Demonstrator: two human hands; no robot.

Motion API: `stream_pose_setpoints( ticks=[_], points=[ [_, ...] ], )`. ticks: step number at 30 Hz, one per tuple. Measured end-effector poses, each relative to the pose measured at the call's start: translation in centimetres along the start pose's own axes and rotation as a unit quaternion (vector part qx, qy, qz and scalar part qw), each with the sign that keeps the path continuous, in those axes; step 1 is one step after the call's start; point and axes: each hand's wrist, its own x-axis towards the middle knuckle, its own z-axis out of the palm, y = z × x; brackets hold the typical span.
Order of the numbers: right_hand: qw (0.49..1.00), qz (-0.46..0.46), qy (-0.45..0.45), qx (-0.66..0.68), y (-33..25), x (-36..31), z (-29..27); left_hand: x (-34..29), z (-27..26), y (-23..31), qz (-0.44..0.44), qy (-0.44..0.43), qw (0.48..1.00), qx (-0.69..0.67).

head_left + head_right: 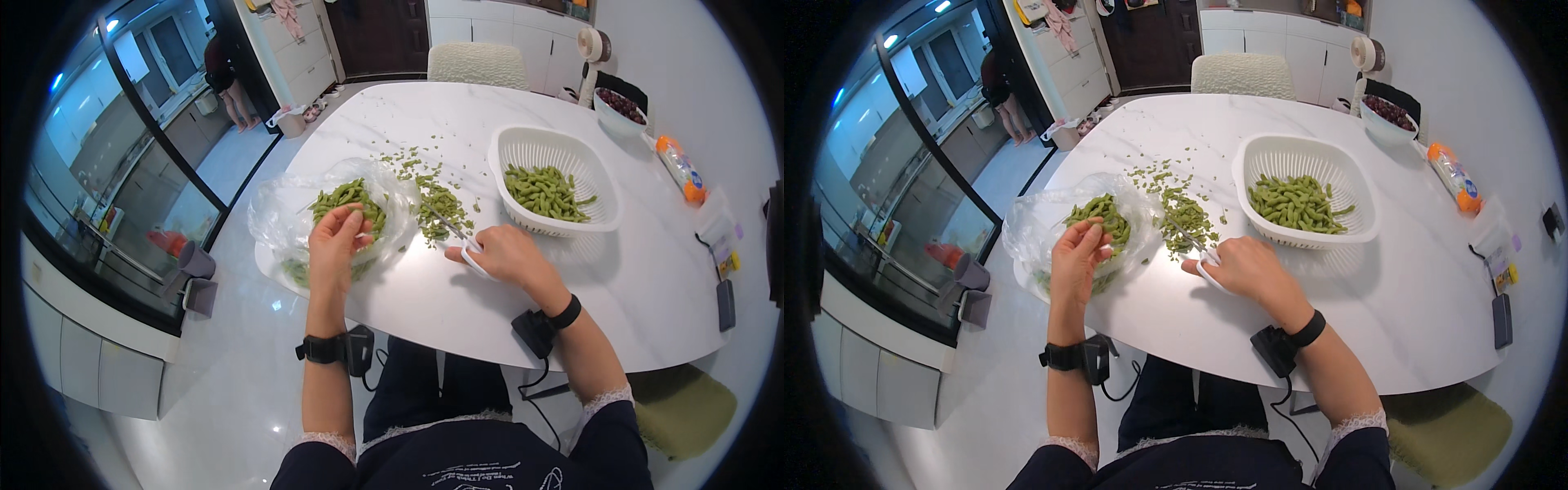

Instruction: The person trims the ends of edamame pods using shears and places the trimmed pods into a white colander.

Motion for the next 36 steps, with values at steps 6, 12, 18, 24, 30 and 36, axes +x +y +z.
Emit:
stream_pose_setpoints(
  ticks=[6, 12, 18, 24, 30, 36],
  points=[
    [0.999, 0.001, -0.052, -0.002, -1.3, -0.2, -0.6, -2.1, 2.3, -2.3, -0.065, -0.020, 0.993, -0.099],
    [0.997, -0.003, -0.070, -0.021, -1.8, -0.5, 0.3, -2.9, 3.2, -4.7, -0.054, 0.000, 0.993, -0.107],
    [0.996, -0.009, -0.076, -0.045, -2.3, -0.9, -0.6, -3.1, 3.4, -4.6, -0.039, 0.010, 0.994, -0.106],
    [0.997, -0.023, -0.061, -0.052, -2.2, -0.8, 0.3, -3.1, 3.6, -4.0, -0.059, -0.014, 0.992, -0.107],
    [0.996, -0.056, -0.037, -0.051, -1.6, -0.8, 0.6, -3.2, 3.7, -3.7, -0.086, -0.043, 0.990, -0.101],
    [0.997, -0.046, -0.042, -0.053, -1.6, -0.4, 0.7, -2.8, 3.6, -4.2, -0.066, -0.048, 0.991, -0.102]
  ],
)
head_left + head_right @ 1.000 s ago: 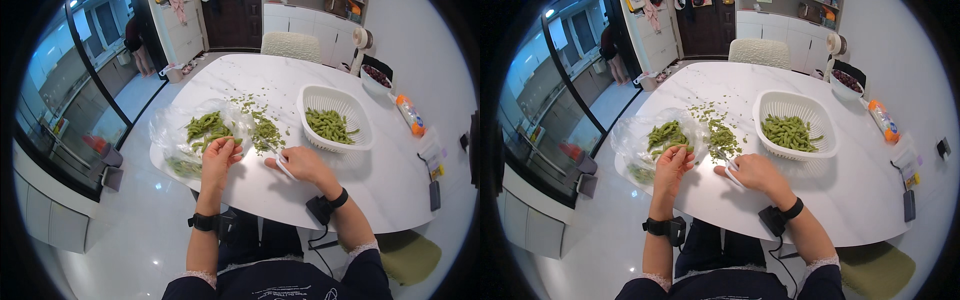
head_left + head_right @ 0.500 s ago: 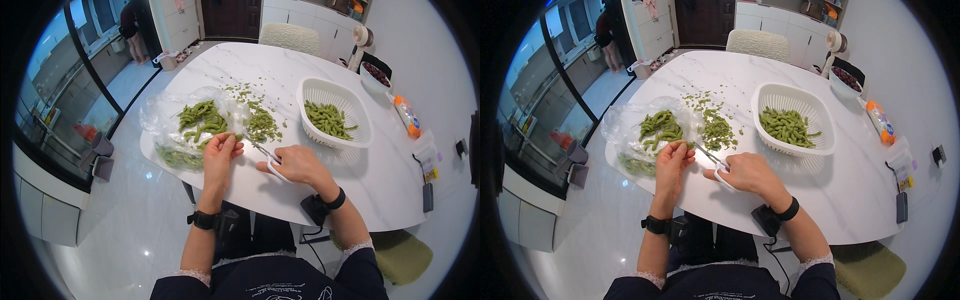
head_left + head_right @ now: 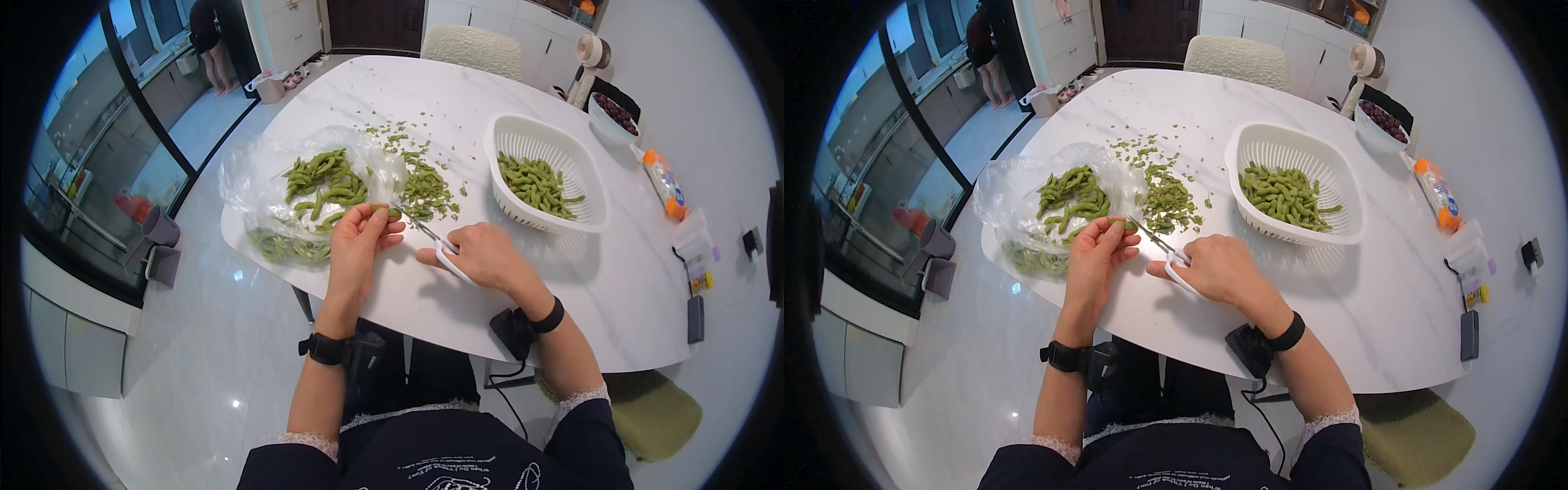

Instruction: The person trims the ends of edamame pods using shears and places the trimmed pods into a white colander.

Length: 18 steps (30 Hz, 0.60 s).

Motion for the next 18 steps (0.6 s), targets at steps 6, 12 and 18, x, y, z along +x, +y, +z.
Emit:
stream_pose_setpoints(
  ticks=[6, 12, 18],
  points=[
    [1.000, 0.002, 0.003, 0.013, 0.7, -0.1, 0.1, -0.3, 0.7, -0.1, 0.019, -0.014, 1.000, 0.006],
    [1.000, -0.002, 0.001, 0.006, 0.2, -0.1, -0.2, -0.5, 0.9, 0.3, 0.017, -0.005, 0.998, 0.065],
    [0.999, 0.019, -0.031, 0.000, -0.2, -0.1, -1.0, -0.3, 0.8, 0.0, 0.045, -0.012, 0.997, 0.055]
  ],
)
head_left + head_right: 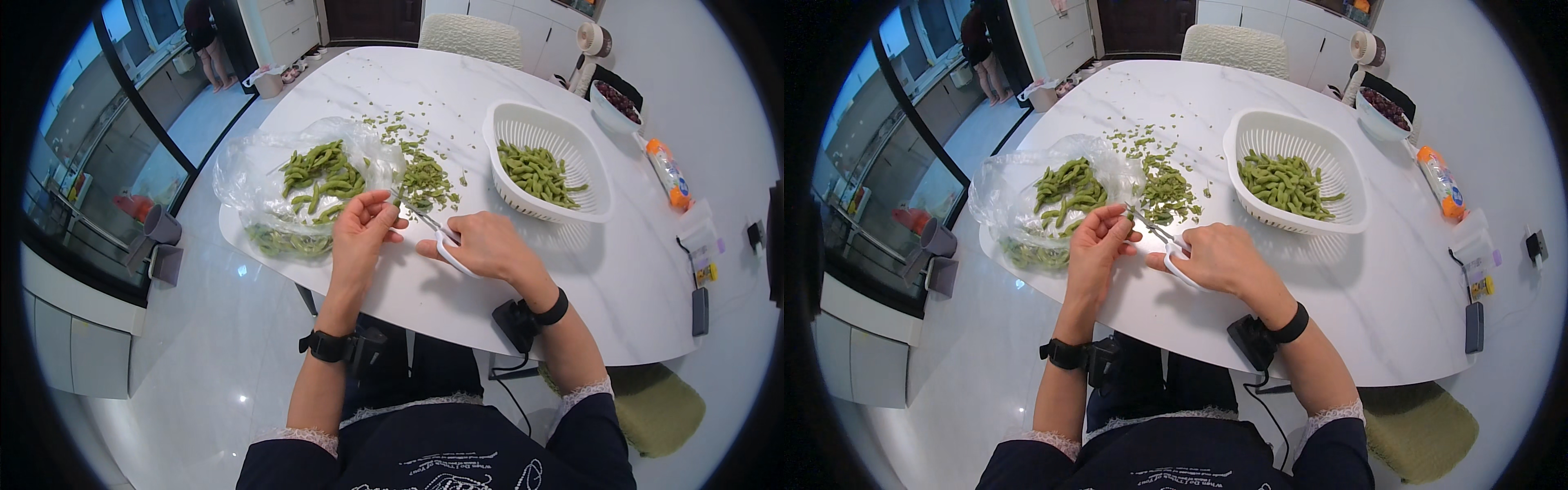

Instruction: The person trims the ends of edamame pods using shears and places the trimmed pods into a white colander.

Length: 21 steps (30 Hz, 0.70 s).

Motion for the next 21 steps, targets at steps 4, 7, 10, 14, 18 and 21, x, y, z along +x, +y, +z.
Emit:
stream_pose_setpoints(
  ticks=[4, 7, 10, 14, 18, 21],
  points=[
    [0.999, -0.017, 0.026, 0.010, 0.5, 0.0, 0.4, 0.0, 0.1, 0.0, -0.003, 0.011, 1.000, 0.004],
    [1.000, -0.009, 0.017, 0.013, 0.7, 0.0, 0.4, 0.0, 0.1, -0.1, 0.001, 0.025, 1.000, 0.015],
    [1.000, -0.006, -0.003, 0.016, 0.5, 0.0, 0.0, 0.0, -0.1, 0.0, 0.007, 0.034, 0.999, 0.016],
    [1.000, -0.018, 0.014, 0.017, 1.1, 0.0, 0.4, 0.2, -0.6, -0.7, 0.021, 0.038, 0.999, 0.017],
    [0.999, 0.012, 0.026, 0.017, 1.6, -0.1, 0.1, 0.0, 0.3, -0.2, 0.009, 0.060, 0.997, 0.044],
    [0.998, 0.019, 0.065, -0.008, 2.2, 0.0, 0.7, 0.2, 0.2, -0.2, 0.020, 0.053, 0.997, 0.055]
  ],
)
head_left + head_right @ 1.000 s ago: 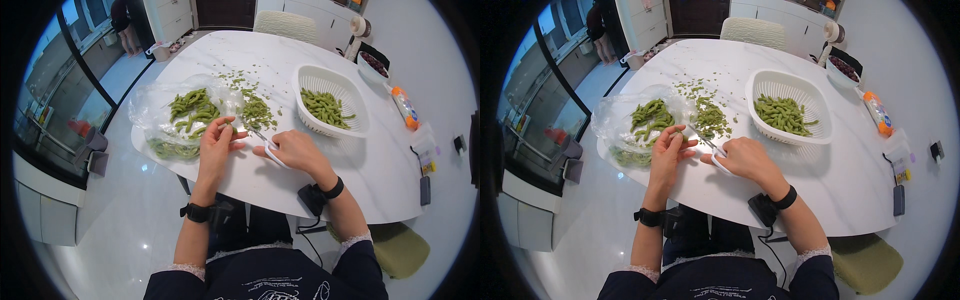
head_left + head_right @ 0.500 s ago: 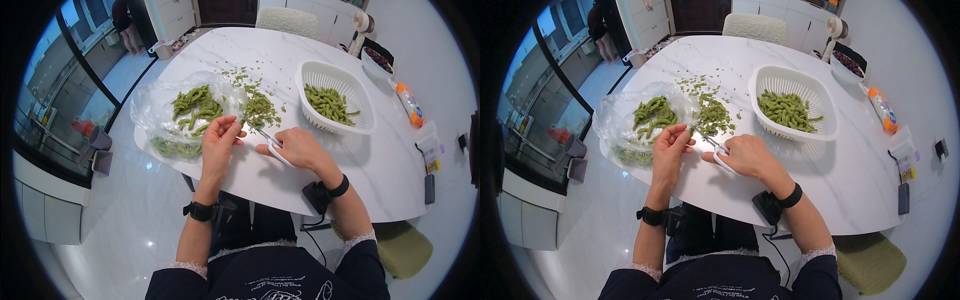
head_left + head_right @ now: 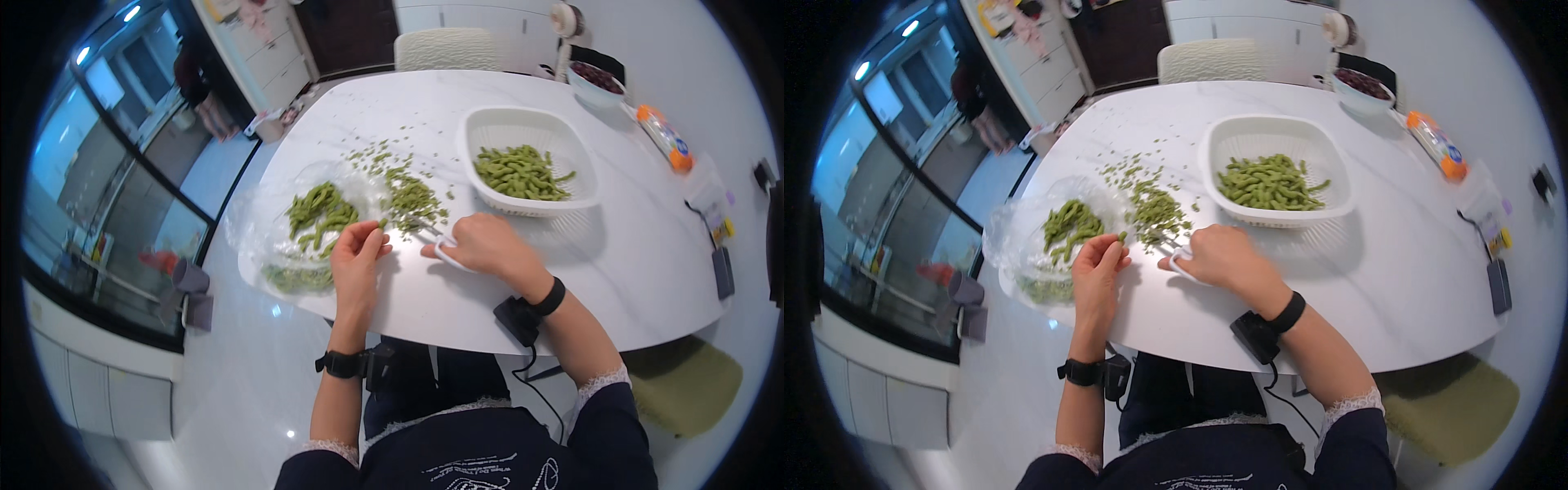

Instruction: The person trims the ends of edamame pods using shears and places the trimmed pods into a white colander.

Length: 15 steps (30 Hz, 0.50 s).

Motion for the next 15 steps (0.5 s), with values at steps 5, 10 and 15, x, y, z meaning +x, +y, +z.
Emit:
stream_pose_setpoints(
  ticks=[5, 10, 15],
  points=[
    [1.000, -0.024, 0.019, 0.005, 0.5, -0.1, 0.4, 1.6, 4.2, 2.0, 0.027, -0.082, 0.996, -0.015],
    [0.999, 0.002, -0.044, -0.012, 0.0, -0.1, -0.2, 3.5, 10.1, 4.5, 0.066, -0.261, 0.963, 0.014],
    [1.000, -0.015, 0.004, -0.011, 0.2, 0.1, 0.7, 3.3, 10.6, 3.8, 0.071, -0.304, 0.949, 0.035]
  ],
)
